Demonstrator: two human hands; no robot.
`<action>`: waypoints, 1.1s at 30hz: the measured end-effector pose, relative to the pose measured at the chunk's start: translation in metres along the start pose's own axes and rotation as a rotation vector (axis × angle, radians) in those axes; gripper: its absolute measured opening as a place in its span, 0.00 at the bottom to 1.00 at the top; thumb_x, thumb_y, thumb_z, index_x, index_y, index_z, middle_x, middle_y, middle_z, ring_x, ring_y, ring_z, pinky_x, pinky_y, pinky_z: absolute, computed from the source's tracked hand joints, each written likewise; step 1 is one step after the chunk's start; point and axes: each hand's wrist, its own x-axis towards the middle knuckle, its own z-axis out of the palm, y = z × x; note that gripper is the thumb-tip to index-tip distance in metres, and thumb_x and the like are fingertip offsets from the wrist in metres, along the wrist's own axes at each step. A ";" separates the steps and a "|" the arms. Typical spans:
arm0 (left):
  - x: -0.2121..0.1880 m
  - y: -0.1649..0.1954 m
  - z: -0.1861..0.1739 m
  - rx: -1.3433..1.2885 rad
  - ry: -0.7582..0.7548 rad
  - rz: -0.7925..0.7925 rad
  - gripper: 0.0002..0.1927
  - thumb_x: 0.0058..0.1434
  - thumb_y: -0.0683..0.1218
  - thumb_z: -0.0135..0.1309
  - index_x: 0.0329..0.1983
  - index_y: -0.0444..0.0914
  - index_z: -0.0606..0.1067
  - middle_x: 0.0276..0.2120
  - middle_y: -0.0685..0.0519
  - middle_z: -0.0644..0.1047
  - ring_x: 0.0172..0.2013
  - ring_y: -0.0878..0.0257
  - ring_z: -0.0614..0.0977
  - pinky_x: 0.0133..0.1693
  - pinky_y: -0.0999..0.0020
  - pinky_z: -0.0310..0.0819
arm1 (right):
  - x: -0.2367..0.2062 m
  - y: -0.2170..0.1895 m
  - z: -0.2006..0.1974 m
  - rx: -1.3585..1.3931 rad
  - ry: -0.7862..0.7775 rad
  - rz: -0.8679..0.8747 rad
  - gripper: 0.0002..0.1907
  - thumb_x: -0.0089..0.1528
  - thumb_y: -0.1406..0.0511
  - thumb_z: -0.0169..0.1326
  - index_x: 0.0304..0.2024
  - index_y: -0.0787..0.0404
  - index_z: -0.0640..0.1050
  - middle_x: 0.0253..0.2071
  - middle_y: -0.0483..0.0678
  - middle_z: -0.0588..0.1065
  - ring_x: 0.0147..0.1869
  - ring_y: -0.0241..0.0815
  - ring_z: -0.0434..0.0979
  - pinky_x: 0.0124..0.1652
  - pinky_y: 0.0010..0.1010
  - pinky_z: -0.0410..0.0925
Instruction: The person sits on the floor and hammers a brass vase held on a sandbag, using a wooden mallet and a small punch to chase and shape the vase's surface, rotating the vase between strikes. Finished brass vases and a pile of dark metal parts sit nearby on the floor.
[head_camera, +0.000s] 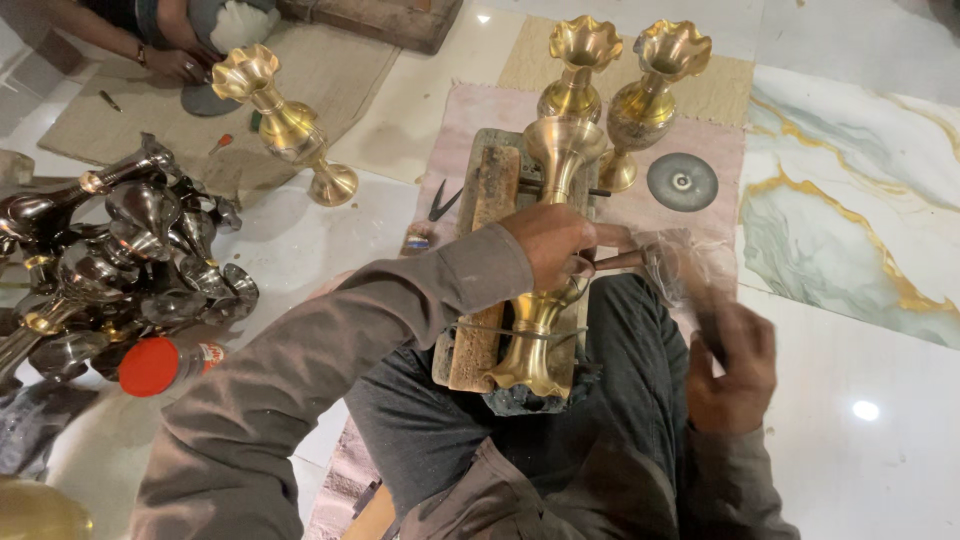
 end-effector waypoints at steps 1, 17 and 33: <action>0.001 0.000 0.001 0.026 0.003 0.014 0.32 0.59 0.40 0.61 0.66 0.54 0.70 0.35 0.48 0.84 0.39 0.50 0.86 0.44 0.52 0.79 | -0.004 0.003 0.001 0.020 0.033 0.049 0.32 0.60 0.80 0.54 0.68 0.63 0.73 0.57 0.56 0.69 0.57 0.44 0.73 0.51 0.28 0.70; 0.009 0.005 -0.008 0.175 -0.142 0.043 0.34 0.58 0.44 0.63 0.68 0.54 0.69 0.35 0.46 0.83 0.38 0.48 0.85 0.45 0.52 0.78 | -0.033 0.003 0.017 -0.018 0.133 0.072 0.35 0.61 0.80 0.51 0.72 0.63 0.69 0.56 0.58 0.68 0.56 0.47 0.72 0.53 0.35 0.69; 0.008 0.002 -0.010 0.158 -0.203 0.165 0.29 0.57 0.44 0.65 0.62 0.55 0.74 0.46 0.50 0.83 0.44 0.50 0.84 0.48 0.53 0.79 | -0.060 -0.008 0.039 0.263 0.302 0.221 0.31 0.67 0.77 0.54 0.73 0.59 0.67 0.58 0.58 0.65 0.58 0.53 0.70 0.55 0.33 0.67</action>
